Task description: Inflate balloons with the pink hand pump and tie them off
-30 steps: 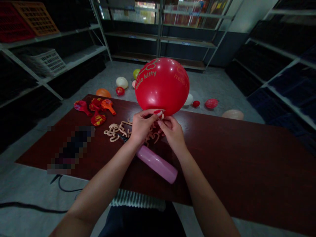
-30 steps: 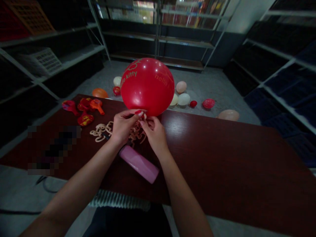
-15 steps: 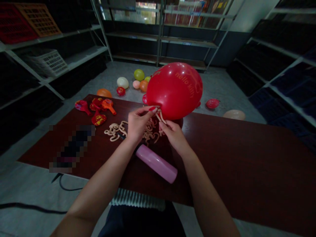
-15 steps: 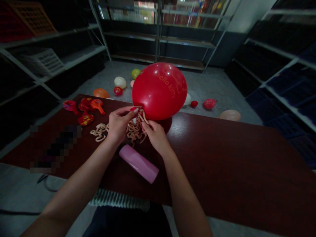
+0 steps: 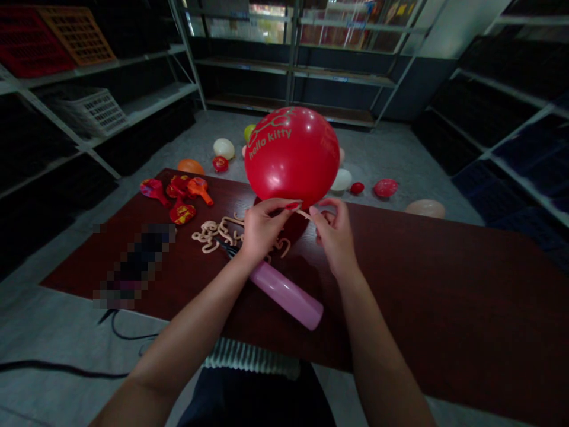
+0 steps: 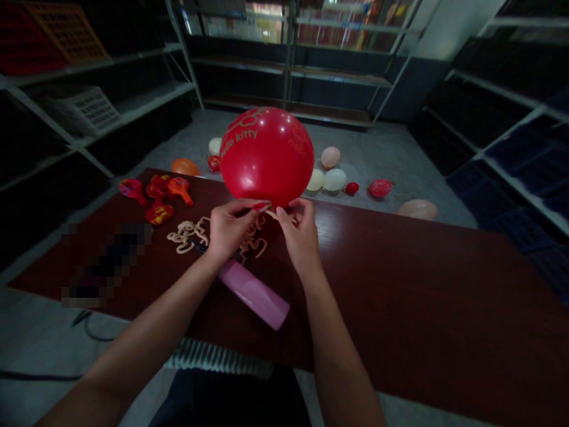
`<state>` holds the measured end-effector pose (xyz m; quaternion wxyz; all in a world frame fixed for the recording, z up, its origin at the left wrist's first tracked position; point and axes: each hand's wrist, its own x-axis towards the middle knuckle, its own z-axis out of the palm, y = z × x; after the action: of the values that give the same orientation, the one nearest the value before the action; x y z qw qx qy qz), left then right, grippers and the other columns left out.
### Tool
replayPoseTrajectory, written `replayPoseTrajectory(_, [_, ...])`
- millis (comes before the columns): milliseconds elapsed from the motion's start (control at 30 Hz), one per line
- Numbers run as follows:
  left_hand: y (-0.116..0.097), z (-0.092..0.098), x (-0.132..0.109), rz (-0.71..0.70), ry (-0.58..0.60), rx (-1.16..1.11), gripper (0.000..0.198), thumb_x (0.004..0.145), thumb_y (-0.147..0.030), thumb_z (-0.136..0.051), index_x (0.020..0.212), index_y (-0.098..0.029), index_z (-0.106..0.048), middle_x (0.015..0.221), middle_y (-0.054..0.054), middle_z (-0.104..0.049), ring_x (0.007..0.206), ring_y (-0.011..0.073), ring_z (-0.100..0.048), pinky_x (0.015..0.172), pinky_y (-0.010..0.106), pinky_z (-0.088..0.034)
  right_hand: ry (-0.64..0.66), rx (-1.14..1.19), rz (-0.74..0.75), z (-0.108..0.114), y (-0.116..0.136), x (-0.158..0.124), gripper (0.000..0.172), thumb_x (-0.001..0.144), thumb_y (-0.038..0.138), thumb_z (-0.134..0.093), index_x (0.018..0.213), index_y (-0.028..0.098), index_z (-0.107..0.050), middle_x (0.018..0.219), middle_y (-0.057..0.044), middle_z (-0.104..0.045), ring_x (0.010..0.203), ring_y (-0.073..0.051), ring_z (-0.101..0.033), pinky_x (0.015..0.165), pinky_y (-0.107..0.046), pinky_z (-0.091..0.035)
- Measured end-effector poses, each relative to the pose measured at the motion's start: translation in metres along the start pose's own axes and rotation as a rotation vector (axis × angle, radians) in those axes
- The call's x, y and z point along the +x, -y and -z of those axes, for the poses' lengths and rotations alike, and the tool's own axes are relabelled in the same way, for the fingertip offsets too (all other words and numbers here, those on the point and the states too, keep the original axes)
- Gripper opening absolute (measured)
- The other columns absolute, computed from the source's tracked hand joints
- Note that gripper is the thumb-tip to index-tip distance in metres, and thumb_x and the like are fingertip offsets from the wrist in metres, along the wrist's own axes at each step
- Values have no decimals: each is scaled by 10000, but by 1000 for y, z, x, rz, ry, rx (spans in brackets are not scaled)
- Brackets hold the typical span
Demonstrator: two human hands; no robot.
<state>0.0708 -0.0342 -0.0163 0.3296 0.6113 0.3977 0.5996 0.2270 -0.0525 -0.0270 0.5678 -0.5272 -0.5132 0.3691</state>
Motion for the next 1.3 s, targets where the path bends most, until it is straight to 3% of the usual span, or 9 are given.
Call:
replayPoseTrajectory(167, [-2,-2,-2,-8,12,-20,97,864,-203,-766,938,-207,-828,955,36,-796,895,208,-760,873,317,-605,57,-220,75,4,2,0,318,860,496,-663,1081,267,-657,876,11,-687,658,-134,-564,638,-286,-436])
replayPoseTrajectory(300, [-1,-1,-2,14,0,-28,94,856,-223,-777,930,-209,-832,937,38,-796,853,206,-761,822,304,-616,73,-153,47,3,3,2,347,855,543,-647,1016,239,-699,963,-27,-736,785,-173,-649,726,-309,-485])
replayPoseTrajectory(433, [-2,-2,-3,25,32,-30,90,849,-217,-784,925,-212,-833,934,42,-796,876,215,-764,856,317,-606,137,-78,9,1,6,2,320,855,532,-643,923,227,-712,844,-15,-711,754,-164,-639,701,-295,-477])
replayPoseTrajectory(600, [-3,-1,-2,59,73,-25,102,849,-227,-778,931,-219,-837,937,48,-796,882,228,-763,855,338,-605,251,23,-101,3,12,1,369,833,590,-645,759,229,-642,626,28,-537,619,-127,-510,544,-259,-374])
replayPoseTrajectory(700, [-3,1,0,79,81,-41,106,835,-216,-783,925,-219,-839,926,50,-796,867,226,-762,837,333,-606,342,51,-167,3,13,0,385,818,593,-668,719,224,-619,603,31,-518,605,-118,-493,530,-251,-367])
replayPoseTrajectory(767, [-3,2,1,96,75,-66,96,825,-215,-793,909,-217,-840,913,51,-796,845,220,-759,821,325,-605,306,61,-162,3,13,0,343,794,556,-704,789,214,-679,660,11,-597,653,-131,-548,578,-262,-416])
replayPoseTrajectory(900, [-5,2,3,143,23,-154,84,812,-220,-809,889,-203,-838,874,54,-792,806,209,-751,788,309,-605,61,-69,-27,3,14,-1,296,757,481,-763,885,214,-753,807,-16,-706,733,-155,-614,680,-296,-468])
replayPoseTrajectory(1067, [-10,1,2,166,16,-190,95,815,-232,-807,893,-185,-835,899,68,-792,827,215,-750,798,320,-610,16,-74,15,-2,17,-2,267,738,457,-781,865,226,-735,717,14,-647,634,-126,-537,573,-265,-385])
replayPoseTrajectory(1300, [-6,-1,1,174,62,-168,99,807,-249,-812,891,-203,-837,886,57,-793,803,208,-745,773,307,-605,323,161,-291,-4,12,-5,358,735,559,-736,737,217,-629,512,93,-390,448,-58,-269,437,-242,-174])
